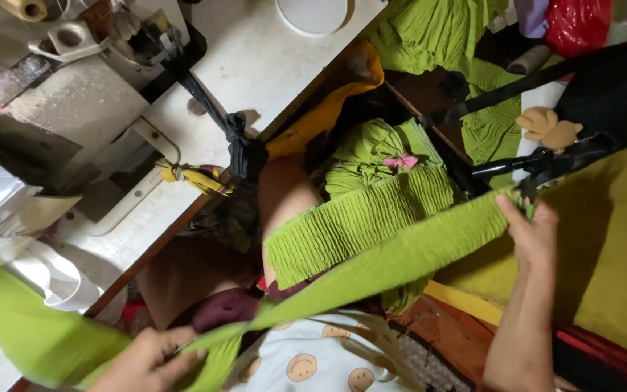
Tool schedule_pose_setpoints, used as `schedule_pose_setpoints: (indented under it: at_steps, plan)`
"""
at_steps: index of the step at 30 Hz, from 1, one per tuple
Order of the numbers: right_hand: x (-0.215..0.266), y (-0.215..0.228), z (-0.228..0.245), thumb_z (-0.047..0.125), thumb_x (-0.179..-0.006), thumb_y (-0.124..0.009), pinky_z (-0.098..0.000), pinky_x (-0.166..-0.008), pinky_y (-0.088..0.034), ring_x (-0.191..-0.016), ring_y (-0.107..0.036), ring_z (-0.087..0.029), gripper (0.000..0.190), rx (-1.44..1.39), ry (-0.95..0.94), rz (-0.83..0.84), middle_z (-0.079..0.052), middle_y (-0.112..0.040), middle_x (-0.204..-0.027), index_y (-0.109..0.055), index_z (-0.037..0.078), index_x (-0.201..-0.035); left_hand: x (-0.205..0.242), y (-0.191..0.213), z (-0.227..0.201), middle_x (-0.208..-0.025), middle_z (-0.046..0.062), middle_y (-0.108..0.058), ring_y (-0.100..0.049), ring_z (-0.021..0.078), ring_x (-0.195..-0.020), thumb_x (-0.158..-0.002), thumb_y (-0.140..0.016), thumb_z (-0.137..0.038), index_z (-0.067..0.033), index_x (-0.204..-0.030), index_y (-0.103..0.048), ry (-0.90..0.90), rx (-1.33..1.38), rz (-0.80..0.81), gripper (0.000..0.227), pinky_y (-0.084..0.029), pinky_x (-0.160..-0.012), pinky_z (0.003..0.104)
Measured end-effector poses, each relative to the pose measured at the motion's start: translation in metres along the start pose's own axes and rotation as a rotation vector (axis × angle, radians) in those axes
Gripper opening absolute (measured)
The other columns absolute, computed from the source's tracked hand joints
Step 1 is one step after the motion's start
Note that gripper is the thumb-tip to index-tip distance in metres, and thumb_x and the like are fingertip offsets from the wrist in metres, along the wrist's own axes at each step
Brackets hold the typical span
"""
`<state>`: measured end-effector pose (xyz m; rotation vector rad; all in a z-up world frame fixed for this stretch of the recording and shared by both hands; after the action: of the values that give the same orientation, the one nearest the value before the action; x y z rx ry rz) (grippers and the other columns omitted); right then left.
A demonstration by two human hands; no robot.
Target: Trimming excess material and folding green textured fabric at a sewing workstation.
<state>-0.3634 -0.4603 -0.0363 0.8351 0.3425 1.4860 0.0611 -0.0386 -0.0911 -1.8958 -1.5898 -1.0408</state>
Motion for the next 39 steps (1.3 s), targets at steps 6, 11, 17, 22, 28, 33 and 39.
schedule_pose_setpoints:
  at_steps: [6,11,17,22,28,33,39]
  plan:
    - [-0.053,-0.079,0.014,0.037,-0.097,-0.057,-0.0391,-0.096,-0.049,-0.109,-0.06,-0.025,0.046,0.393,0.032,0.117,-0.01,-0.062,-0.121,-0.055,0.007,-0.132,-0.075,0.024,0.052,-0.148,0.001,-0.049,-0.047,0.0196,-0.137,-0.081,-0.047,-0.057,-0.0166,-0.136,-0.057,0.234,0.205,-0.246,0.069,-0.029,-0.119,0.035]
    - [-0.088,-0.102,-0.022,0.05,-0.093,-0.063,-0.0478,-0.07,-0.051,-0.09,-0.065,-0.034,0.049,0.54,0.412,-0.257,-0.012,-0.067,-0.108,-0.063,0.012,-0.124,-0.086,0.022,0.013,-0.128,-0.002,-0.054,-0.049,0.0181,-0.118,-0.088,-0.038,-0.056,-0.0202,-0.134,-0.054,0.207,0.122,-0.248,0.061,-0.032,-0.107,0.033]
    - [0.115,-0.192,0.077,0.046,-0.086,-0.069,-0.0486,-0.069,-0.052,-0.078,-0.067,-0.039,0.034,0.435,0.753,-0.057,-0.013,-0.069,-0.084,-0.07,0.014,-0.097,-0.101,0.019,0.04,-0.078,0.007,-0.073,-0.066,0.0208,-0.083,-0.098,-0.047,-0.044,-0.0186,-0.096,-0.072,-0.1,0.125,-0.497,0.036,-0.052,-0.082,0.04]
    - [0.215,-0.288,0.065,0.045,-0.082,-0.069,-0.0359,-0.057,-0.055,-0.066,-0.07,-0.023,0.029,0.479,1.233,0.303,-0.001,-0.068,-0.076,-0.068,0.022,-0.1,-0.087,0.019,0.021,-0.055,0.003,-0.061,-0.053,0.0091,-0.063,-0.1,-0.049,-0.034,-0.0132,-0.083,-0.07,-0.237,0.186,-0.555,0.034,-0.052,-0.067,0.033]
    - [0.226,-0.306,0.078,0.044,-0.088,-0.063,-0.0352,-0.052,-0.054,-0.059,-0.069,-0.024,0.03,0.531,1.317,0.305,-0.003,-0.064,-0.071,-0.066,0.016,-0.099,-0.072,0.016,-0.002,-0.05,0.005,-0.055,-0.047,0.01,-0.056,-0.098,-0.051,-0.03,-0.0115,-0.082,-0.071,-0.336,0.208,-0.553,0.031,-0.049,-0.059,0.032]
    - [0.203,-0.307,0.063,0.03,-0.092,-0.066,-0.0305,-0.053,-0.054,-0.065,-0.07,-0.025,0.027,0.201,0.955,0.61,-0.013,-0.071,-0.084,-0.068,0.007,-0.106,-0.063,0.013,-0.017,-0.054,0.015,-0.063,-0.051,0.0143,-0.053,-0.098,-0.052,-0.028,-0.0081,-0.082,-0.07,-0.384,0.185,-0.511,0.031,-0.051,-0.059,0.038]
    - [0.228,-0.3,0.045,0.025,-0.072,-0.087,-0.0308,-0.105,-0.045,-0.117,-0.06,-0.017,0.058,-0.688,0.141,1.562,-0.008,-0.064,-0.125,-0.063,0.006,-0.122,-0.038,-0.028,-0.116,-0.049,-0.004,-0.034,-0.031,0.0083,-0.043,-0.098,-0.051,-0.022,-0.0195,-0.118,-0.071,-0.672,0.115,-0.172,0.028,-0.028,-0.046,0.024]
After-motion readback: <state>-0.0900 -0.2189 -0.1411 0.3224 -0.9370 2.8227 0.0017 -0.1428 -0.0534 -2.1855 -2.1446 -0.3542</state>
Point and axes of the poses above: each hand's wrist, its own x-axis away from the middle knuckle, its own y-axis out of the back of the hand, z = x × y, the point moved 9 cm from there along -x, towards the middle knuckle
